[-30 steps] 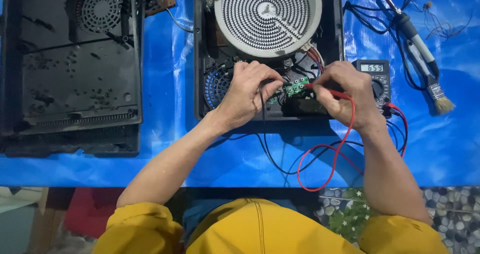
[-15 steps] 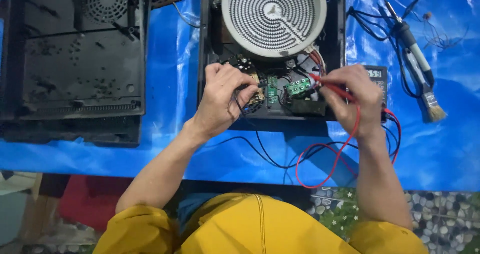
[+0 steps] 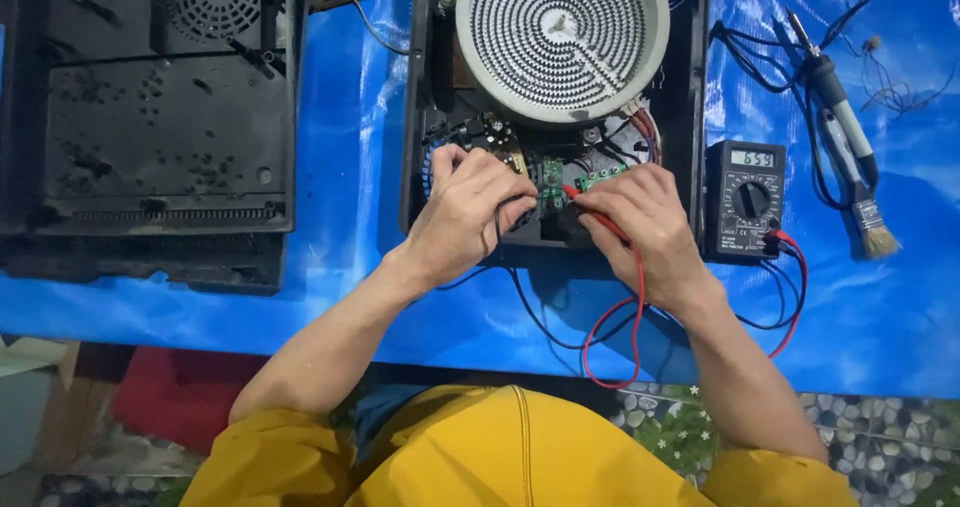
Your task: Testing the internal circuitry of an induction cooker using a digital multimeter to diagnose functionality.
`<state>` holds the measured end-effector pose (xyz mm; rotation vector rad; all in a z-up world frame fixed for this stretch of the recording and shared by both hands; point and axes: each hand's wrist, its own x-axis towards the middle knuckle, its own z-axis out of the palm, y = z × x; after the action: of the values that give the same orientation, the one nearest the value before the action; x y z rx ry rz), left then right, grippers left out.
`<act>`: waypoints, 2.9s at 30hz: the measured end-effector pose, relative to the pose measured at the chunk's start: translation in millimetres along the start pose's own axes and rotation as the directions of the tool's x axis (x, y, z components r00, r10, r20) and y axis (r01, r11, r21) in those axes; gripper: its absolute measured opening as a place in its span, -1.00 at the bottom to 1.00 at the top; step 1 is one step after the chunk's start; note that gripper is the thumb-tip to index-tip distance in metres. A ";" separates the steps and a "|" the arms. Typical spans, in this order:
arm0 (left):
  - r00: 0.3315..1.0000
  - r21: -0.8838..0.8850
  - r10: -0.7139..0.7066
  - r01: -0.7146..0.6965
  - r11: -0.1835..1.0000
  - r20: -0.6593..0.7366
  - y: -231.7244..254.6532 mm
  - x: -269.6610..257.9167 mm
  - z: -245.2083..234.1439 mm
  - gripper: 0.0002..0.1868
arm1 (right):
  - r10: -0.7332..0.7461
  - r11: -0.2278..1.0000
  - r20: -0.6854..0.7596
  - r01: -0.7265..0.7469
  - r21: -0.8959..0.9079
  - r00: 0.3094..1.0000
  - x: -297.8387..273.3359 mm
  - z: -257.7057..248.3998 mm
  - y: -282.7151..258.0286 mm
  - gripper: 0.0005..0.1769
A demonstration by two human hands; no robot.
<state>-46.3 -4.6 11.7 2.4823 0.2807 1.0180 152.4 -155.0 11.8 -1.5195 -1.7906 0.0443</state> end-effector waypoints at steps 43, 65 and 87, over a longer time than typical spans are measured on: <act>0.970 0.445 0.197 -0.116 0.888 -0.142 131.1 28.9 190.3 -0.87 | 0.163 0.848 -0.132 -0.207 -0.488 0.978 -120.4 -71.2 87.0 -0.59; 0.976 0.306 0.199 -0.216 0.927 0.084 150.2 -18.3 217.1 -0.24 | 0.138 0.622 -0.074 -0.144 -0.769 0.988 -129.7 -91.1 73.7 -0.44; 0.974 0.355 0.034 -0.114 0.928 0.225 129.7 -10.4 263.5 -0.20 | 0.137 0.812 -0.080 -0.158 -0.562 0.987 -82.8 -56.2 135.0 -0.87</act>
<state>134.8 -207.2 -100.3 2.9348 0.3356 0.7687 294.7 -211.3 -57.5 -2.0594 -1.7350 -0.4822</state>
